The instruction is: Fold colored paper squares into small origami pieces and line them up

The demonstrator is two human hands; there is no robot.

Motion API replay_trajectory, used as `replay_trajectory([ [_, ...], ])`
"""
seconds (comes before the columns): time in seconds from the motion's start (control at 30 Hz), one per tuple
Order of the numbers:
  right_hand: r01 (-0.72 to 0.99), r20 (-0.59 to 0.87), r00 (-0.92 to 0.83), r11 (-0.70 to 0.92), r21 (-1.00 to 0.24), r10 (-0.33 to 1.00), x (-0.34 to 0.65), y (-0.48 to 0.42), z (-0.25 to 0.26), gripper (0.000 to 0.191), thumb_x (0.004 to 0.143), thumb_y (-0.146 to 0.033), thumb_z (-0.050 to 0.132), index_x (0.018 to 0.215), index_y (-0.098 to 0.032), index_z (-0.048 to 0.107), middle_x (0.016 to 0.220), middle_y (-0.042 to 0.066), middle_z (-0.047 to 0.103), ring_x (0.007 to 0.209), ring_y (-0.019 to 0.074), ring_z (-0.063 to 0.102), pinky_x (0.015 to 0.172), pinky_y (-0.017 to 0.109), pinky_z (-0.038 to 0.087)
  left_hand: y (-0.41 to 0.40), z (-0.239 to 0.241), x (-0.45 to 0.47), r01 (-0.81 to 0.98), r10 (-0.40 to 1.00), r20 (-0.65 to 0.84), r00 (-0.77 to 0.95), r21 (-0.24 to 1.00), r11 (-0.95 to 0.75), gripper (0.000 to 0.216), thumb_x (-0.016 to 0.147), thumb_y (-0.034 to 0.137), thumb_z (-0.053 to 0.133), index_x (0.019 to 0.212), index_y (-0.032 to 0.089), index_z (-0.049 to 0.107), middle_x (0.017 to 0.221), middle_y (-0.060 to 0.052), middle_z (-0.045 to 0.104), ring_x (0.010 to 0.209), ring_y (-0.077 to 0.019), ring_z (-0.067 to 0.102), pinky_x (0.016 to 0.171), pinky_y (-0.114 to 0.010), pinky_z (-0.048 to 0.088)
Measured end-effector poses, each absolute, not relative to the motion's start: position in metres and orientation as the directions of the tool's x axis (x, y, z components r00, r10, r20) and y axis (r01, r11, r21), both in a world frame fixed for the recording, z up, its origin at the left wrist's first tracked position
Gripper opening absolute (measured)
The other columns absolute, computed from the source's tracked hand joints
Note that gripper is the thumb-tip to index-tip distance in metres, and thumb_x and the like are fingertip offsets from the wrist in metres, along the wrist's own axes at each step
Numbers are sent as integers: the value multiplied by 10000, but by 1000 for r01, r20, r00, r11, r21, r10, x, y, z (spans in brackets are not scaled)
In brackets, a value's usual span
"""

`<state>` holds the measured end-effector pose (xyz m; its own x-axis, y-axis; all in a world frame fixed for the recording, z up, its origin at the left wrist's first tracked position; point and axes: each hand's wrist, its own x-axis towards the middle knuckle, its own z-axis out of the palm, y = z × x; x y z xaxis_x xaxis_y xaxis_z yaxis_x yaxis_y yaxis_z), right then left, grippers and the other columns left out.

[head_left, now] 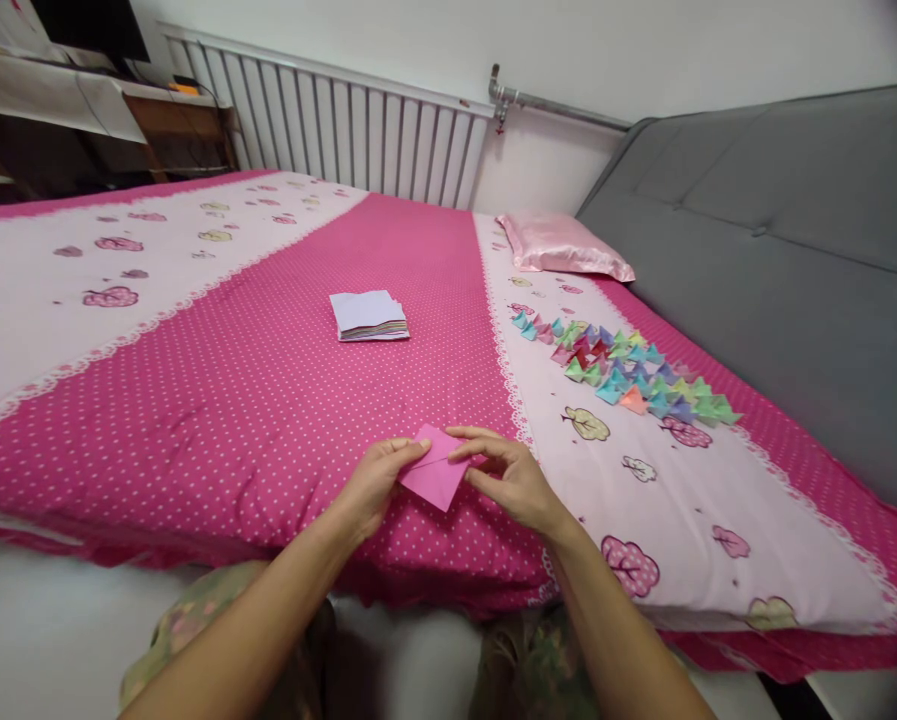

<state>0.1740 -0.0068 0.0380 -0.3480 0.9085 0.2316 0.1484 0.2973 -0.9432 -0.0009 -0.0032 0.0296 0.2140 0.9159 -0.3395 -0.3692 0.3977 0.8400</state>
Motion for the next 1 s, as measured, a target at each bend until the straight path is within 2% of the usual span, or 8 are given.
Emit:
replay_trajectory([
  [0.2,188,228,-278,286,-940,933,173,-4,32,140,696,-132,610,784,-208,688,993,59,637,968,202,569,817,327,439,-3,28,-3,-332,910,-330,251,854,401,176,643,271,683,631,96,662,574,-58,628,477,-91,508,496,-209,371],
  [0.3,132,205,-272,247,-960,940,172,-3,29,82,715,-234,643,778,-196,679,840,42,661,812,184,602,736,305,456,-4,28,-3,-320,899,-328,289,852,414,191,646,290,686,629,101,658,561,-52,622,470,-89,504,493,-207,367],
  [0.5,53,118,-192,130,-990,974,169,-4,23,150,684,-304,684,719,-167,635,653,-4,623,590,123,559,572,234,431,-5,27,-1,-307,896,-317,310,859,410,208,638,302,695,612,102,640,535,-36,604,460,-85,491,493,-208,361],
  [0.73,-110,2,-121,-11,-994,993,162,-5,20,244,633,-290,730,746,-176,546,628,-34,606,570,100,579,556,202,440,-4,21,-2,-266,897,-285,339,885,381,242,663,323,678,569,112,606,522,-13,588,446,-65,461,483,-197,322],
  [1.0,-134,-27,-118,-43,-990,993,162,-7,22,343,614,-280,747,803,-196,473,514,-84,561,439,79,528,460,177,399,-5,24,-2,-212,902,-265,341,913,349,261,631,345,697,568,107,610,517,-15,580,433,-63,451,455,-198,317],
])
